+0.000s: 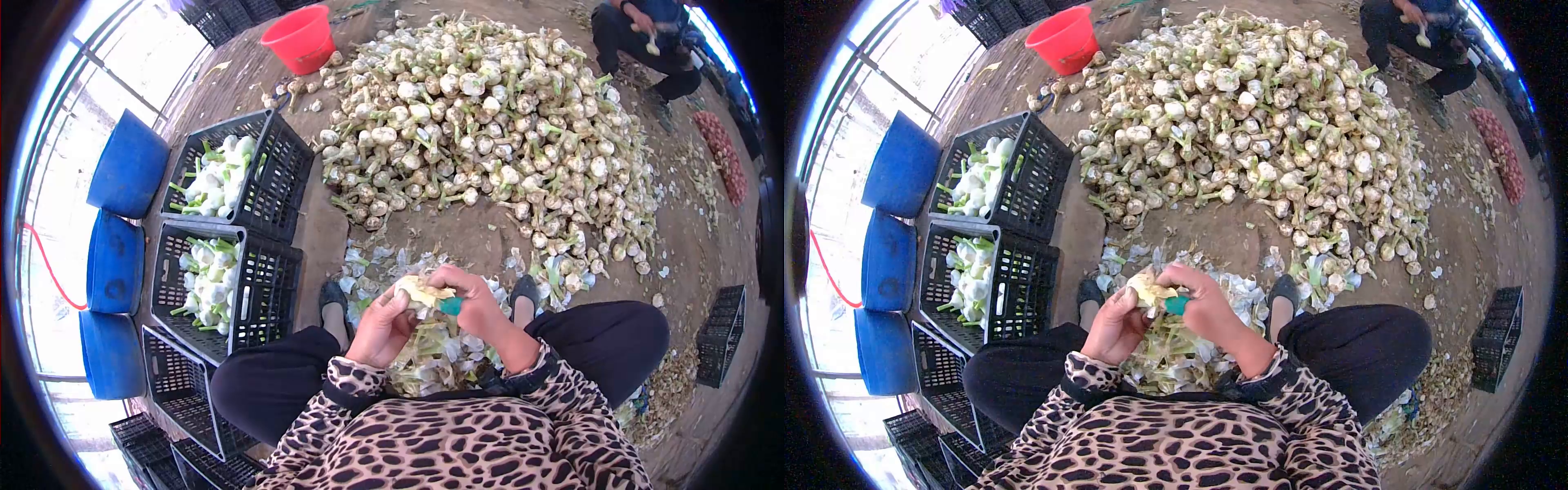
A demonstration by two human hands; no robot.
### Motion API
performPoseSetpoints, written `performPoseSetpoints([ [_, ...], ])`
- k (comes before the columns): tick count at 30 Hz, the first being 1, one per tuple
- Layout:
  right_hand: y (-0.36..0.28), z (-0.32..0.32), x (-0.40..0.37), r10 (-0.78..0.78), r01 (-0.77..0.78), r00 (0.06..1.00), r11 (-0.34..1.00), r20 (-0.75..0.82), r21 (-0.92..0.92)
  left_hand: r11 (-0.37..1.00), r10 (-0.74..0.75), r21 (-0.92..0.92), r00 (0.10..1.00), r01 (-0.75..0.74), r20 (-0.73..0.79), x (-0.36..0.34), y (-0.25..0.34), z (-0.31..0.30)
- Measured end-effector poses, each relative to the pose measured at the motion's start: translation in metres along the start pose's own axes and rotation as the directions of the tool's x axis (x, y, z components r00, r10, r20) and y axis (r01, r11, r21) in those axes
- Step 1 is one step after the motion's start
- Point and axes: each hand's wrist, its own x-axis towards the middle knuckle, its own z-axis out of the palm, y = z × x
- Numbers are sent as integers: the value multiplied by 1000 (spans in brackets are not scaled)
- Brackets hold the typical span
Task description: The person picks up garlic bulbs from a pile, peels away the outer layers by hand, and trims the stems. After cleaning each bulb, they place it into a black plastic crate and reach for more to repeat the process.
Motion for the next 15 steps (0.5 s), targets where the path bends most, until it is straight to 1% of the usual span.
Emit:
performPoseSetpoints([
  [1, -1, 2, -3, 152, -137, 987, 959, -45, 247, 999, -11, -52, 1000, 11, 14, -2, 2, 4],
  [2, -1, 3, -5, 309, -247, 950, 840, -53, 483, 994, -23, -105, 999, 26, 28, -4, 4, 8],
  [5, 2, 1, -3, 440, -200, 886, 648, -147, 735, 999, 26, 22, 997, -28, 77, -8, 6, 20],
  [6, -7, 1, 1, 441, -158, 875, 650, -199, 744, 999, 34, 33, 996, -37, 79, -9, 6, 18],
  [9, 1, -35, 12, 441, -115, 813, 761, -379, 639, 996, 71, 40, 995, -73, 65, -9, 6, 10],
  [10, 1, -43, 16, 303, -341, 886, 939, -352, -51, 996, 89, 25, 995, -90, 48, -9, 6, 8],
  [11, 3, -40, 9, 302, -386, 920, 803, -248, -454, 994, 106, 12, 994, -107, 31, -9, 6, 6],
  [12, -4, -29, 0, 338, -319, 929, 537, -147, -781, 991, 116, 61, 993, -117, 21, -6, 6, 0],
  [13, -6, -20, -5, 410, -156, 910, 190, -66, -969, 991, 116, 75, 993, -115, -22, -5, 7, -2],
  [14, 3, -18, -5, 418, -136, 908, 367, 33, -920, 990, 118, 87, 991, -112, -67, -4, 7, -4],
  [15, -2, -13, -3, 252, -88, 966, 526, 56, -846, 989, 120, 96, 986, -109, -116, -4, 6, -6],
])
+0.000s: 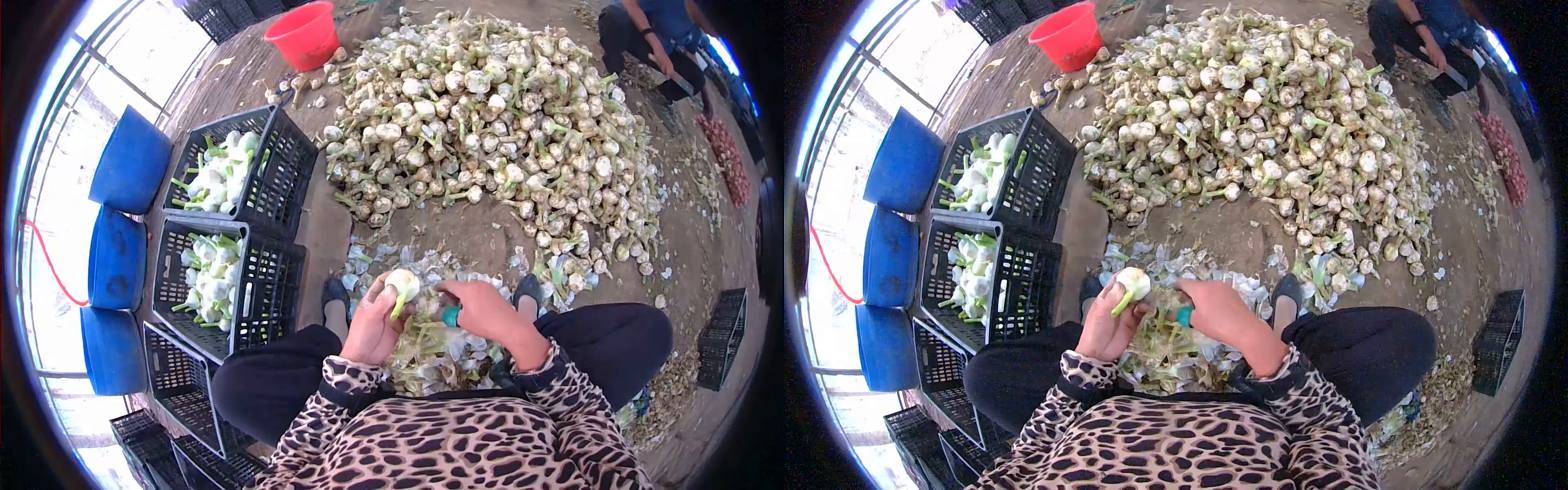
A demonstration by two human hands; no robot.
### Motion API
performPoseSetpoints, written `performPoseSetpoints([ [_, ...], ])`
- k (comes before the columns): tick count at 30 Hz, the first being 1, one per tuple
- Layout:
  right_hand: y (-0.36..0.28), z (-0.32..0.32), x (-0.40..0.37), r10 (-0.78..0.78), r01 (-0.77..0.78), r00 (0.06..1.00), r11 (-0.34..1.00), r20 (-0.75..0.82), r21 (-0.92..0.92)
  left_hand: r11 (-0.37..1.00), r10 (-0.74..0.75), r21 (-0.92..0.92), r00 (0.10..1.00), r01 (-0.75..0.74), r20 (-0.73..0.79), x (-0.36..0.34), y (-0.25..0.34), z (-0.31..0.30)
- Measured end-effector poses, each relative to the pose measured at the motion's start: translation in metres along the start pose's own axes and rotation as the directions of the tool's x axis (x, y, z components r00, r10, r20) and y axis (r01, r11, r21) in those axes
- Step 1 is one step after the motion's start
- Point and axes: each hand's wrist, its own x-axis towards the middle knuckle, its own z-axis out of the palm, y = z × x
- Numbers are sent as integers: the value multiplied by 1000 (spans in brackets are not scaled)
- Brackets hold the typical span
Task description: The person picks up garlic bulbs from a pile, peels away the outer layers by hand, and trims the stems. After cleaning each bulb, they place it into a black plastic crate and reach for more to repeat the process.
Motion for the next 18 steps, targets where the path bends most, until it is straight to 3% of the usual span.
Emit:
performPoseSetpoints([
  [2, -27, -10, -1, -142, 233, 938, 934, -316, 272, 998, 10, 60, 1000, -11, 9, -4, -1, 2],
  [3, -39, -13, 0, -116, 259, 917, 901, -382, 348, 997, -3, 73, 1000, 1, 30, -3, -1, 4],
  [7, -31, 6, 7, -319, 430, 775, 899, -546, 85, 993, -43, 108, 998, 40, 34, -1, -3, 4],
  [14, -34, 1, 1, -339, 401, 821, 915, -459, 43, 994, -73, 82, 997, 74, -14, -3, -5, 3],
  [18, -23, -1, 4, -241, 286, 862, 958, -445, 35, 985, -133, 122, 986, 120, 102, -4, 0, 3],
])
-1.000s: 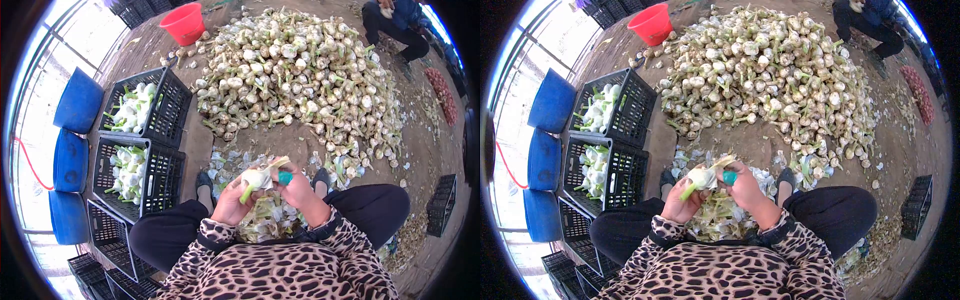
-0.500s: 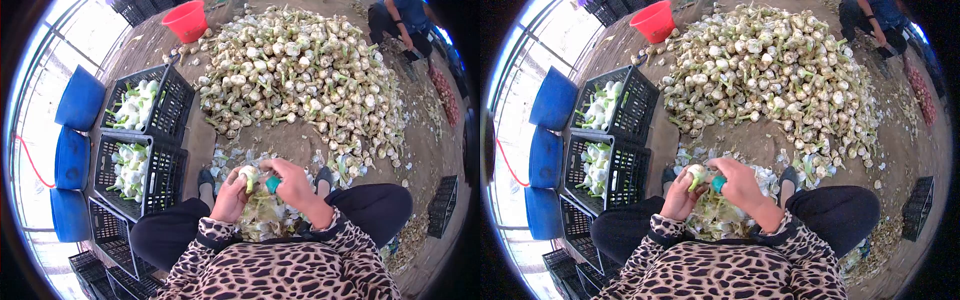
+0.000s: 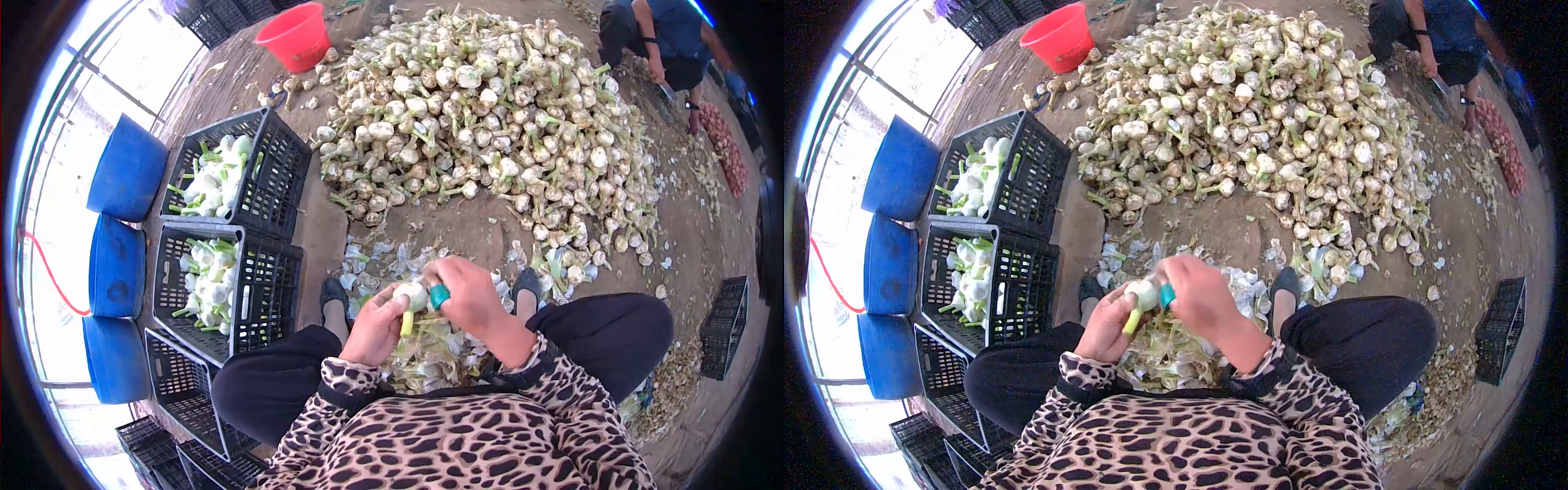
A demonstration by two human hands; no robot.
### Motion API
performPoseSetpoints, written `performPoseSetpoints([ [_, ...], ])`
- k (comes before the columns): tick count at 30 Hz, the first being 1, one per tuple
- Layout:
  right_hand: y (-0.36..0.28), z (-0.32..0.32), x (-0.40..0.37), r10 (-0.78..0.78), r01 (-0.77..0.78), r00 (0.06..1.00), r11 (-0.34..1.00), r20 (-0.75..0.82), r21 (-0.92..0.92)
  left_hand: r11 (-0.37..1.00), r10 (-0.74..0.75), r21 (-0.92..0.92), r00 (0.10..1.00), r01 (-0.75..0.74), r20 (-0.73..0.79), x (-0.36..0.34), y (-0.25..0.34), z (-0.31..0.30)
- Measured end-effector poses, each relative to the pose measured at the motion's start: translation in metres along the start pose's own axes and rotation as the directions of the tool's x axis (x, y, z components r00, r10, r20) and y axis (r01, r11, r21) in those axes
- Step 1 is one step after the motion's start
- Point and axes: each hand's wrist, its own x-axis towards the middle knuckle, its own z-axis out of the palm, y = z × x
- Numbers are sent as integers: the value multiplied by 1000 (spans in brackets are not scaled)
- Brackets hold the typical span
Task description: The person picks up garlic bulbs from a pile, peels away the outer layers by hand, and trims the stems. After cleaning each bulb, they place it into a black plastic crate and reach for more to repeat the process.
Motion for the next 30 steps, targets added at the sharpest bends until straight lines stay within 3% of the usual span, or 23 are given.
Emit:
performPoseSetpoints([
  [3, 30, 5, -6, 144, -130, 988, 970, 51, -205, 998, -62, -22, 995, 64, 78, -4, 2, 5],
  [5, 42, 8, -14, 250, -195, 962, 912, 113, -360, 999, 34, -28, 998, -32, 60, 0, 1, 3],
  [7, 34, 4, -10, 327, -328, 922, 944, 209, -31, 990, 144, 12, 990, -144, 6, 3, 1, 2],
  [8, 28, 1, -8, 349, -393, 898, 910, 267, 132, 966, 211, 154, 977, -206, -14, 5, 2, 3],
  [10, 10, -2, 0, 282, -348, 935, 844, 215, 408, 852, 344, 429, 939, -300, -27, 5, 4, 4],
  [11, 3, -4, 3, 255, -311, 950, 786, 178, 534, 825, 376, 464, 926, -322, -26, 5, 4, 5],
  [14, -9, -9, 5, -72, 63, 997, 977, 38, 205, 880, 311, 400, 947, -254, -83, 2, 5, 4],
  [15, -7, 0, 1, -86, 89, 996, 986, -27, 141, 894, 283, 387, 954, -225, -98, 2, 4, 1],
  [23, -8, 4, -5, -177, 177, 983, 984, -58, 10, 982, 139, 138, 986, -126, -88, -1, 1, 1],
  [26, -6, 6, -5, -183, 183, 983, 983, -35, -5, 985, 122, 132, 989, -111, -83, -2, 2, 1],
  [30, -4, 0, -1, -106, 106, 994, 994, -12, -1, 934, 209, 302, 977, -188, -39, -3, 3, 6],
])
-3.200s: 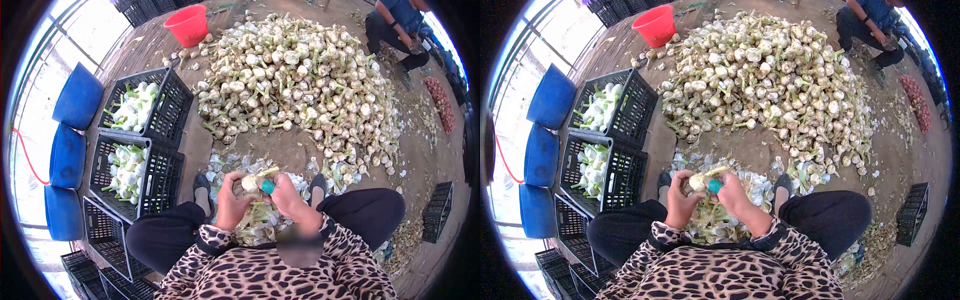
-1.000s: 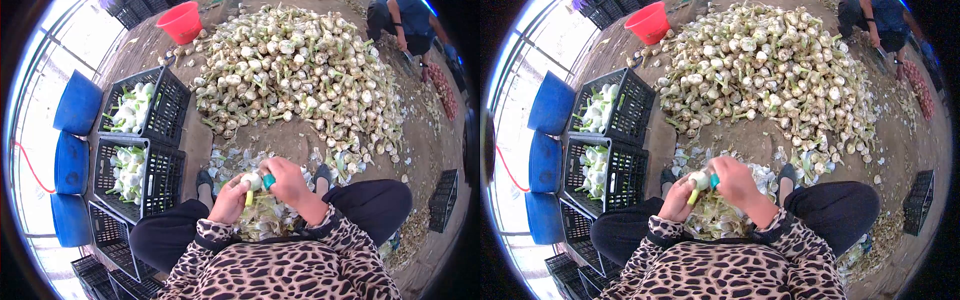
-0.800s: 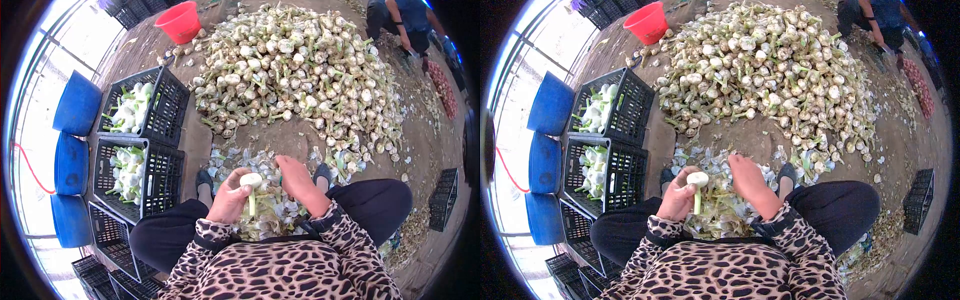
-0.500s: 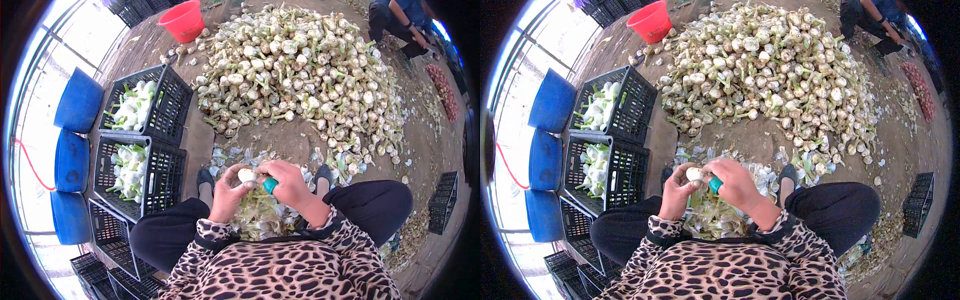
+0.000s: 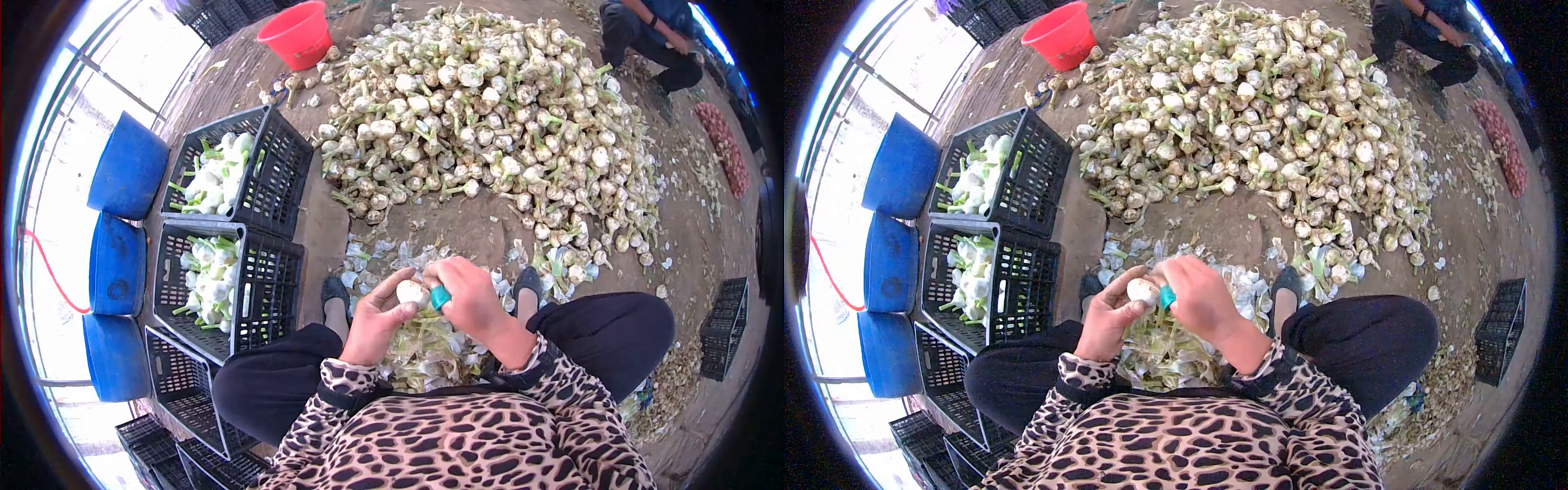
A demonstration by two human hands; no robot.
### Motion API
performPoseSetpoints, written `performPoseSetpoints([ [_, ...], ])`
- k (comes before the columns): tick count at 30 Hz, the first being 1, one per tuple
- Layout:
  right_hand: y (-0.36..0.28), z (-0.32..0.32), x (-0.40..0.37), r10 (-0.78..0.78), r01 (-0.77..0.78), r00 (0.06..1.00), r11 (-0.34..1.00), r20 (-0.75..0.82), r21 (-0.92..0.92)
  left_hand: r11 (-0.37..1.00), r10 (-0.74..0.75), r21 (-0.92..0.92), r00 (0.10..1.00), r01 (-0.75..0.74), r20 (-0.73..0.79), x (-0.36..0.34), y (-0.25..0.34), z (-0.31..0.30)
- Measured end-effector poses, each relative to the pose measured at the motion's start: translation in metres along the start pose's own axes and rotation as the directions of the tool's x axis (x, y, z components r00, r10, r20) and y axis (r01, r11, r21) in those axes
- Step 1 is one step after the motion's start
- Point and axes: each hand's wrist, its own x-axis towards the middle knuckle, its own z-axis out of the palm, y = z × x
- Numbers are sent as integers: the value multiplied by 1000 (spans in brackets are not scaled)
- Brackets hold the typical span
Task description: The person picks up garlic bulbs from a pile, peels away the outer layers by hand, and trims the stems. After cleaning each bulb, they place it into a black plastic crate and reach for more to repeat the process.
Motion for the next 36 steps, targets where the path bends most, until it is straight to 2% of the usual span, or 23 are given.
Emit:
performPoseSetpoints([
  [3, 13, 2, -1, 130, -130, 991, 990, -14, -48, 995, 96, 37, 995, -96, 8, 1, -2, 4],
  [5, 3, 4, -1, 282, -278, 959, 932, 15, 234, 990, 107, 99, 994, -103, -28, 3, -3, 1],
  [6, -5, 5, 0, 352, -344, 935, 865, 46, 366, 945, 175, 286, 984, -158, -37, 5, -7, -3],
  [8, -16, 6, 1, 313, -304, 949, 878, 36, 371, 746, 307, 624, 952, -232, -12, 10, -13, -10],
  [9, -18, 6, 1, 293, -282, 956, 884, 28, 373, 631, 369, 730, 929, -262, 15, 9, -9, -7],
  [11, -14, 9, -2, 167, -150, 985, 956, -48, 253, 358, 476, 888, 875, -289, 93, 4, 0, 2],
  [12, -12, 10, -3, 99, -83, 992, 979, -78, 187, 355, 482, 892, 872, -281, 83, 4, 2, 3],
  [14, -14, 12, -3, 62, -48, 993, 989, -99, 137, 350, 492, 899, 868, -265, 64, 3, 4, 6],
  [18, -18, 10, -1, 6, 0, 992, 999, -129, 46, 406, 478, 872, 877, -274, 53, 3, 5, 5],
  [21, -19, 10, -1, 42, -34, 989, 998, -145, 59, 421, 464, 865, 884, -273, 52, 3, 5, 5],
  [23, -18, 7, -2, 81, -76, 995, 994, -60, 77, 429, 458, 863, 888, -267, 47, 2, 4, 4],
  [26, -6, 3, -1, 169, -169, 986, 985, 2, 36, 644, 401, 685, 913, -341, 77, 5, -5, -4],
  [28, 12, 5, -8, 234, -231, 971, 971, 46, -63, 882, 292, 378, 956, -281, 30, 1, -3, 1],
  [29, 25, 8, -15, 265, -252, 961, 958, 79, -139, 952, 231, 200, 973, -231, 24, 1, -2, 3],
  [31, 27, 6, -14, 347, -316, 931, 922, 114, -222, 959, 255, 116, 966, -258, 43, 3, 0, 2],
  [34, 19, -3, -6, 326, -330, 944, 930, 53, 160, 967, 252, 29, 967, -253, 43, 4, -1, 0],
  [36, 10, -13, 0, 358, -377, 926, 887, 117, 268, 969, 240, -66, 970, -237, 31, 6, -1, 0],
])
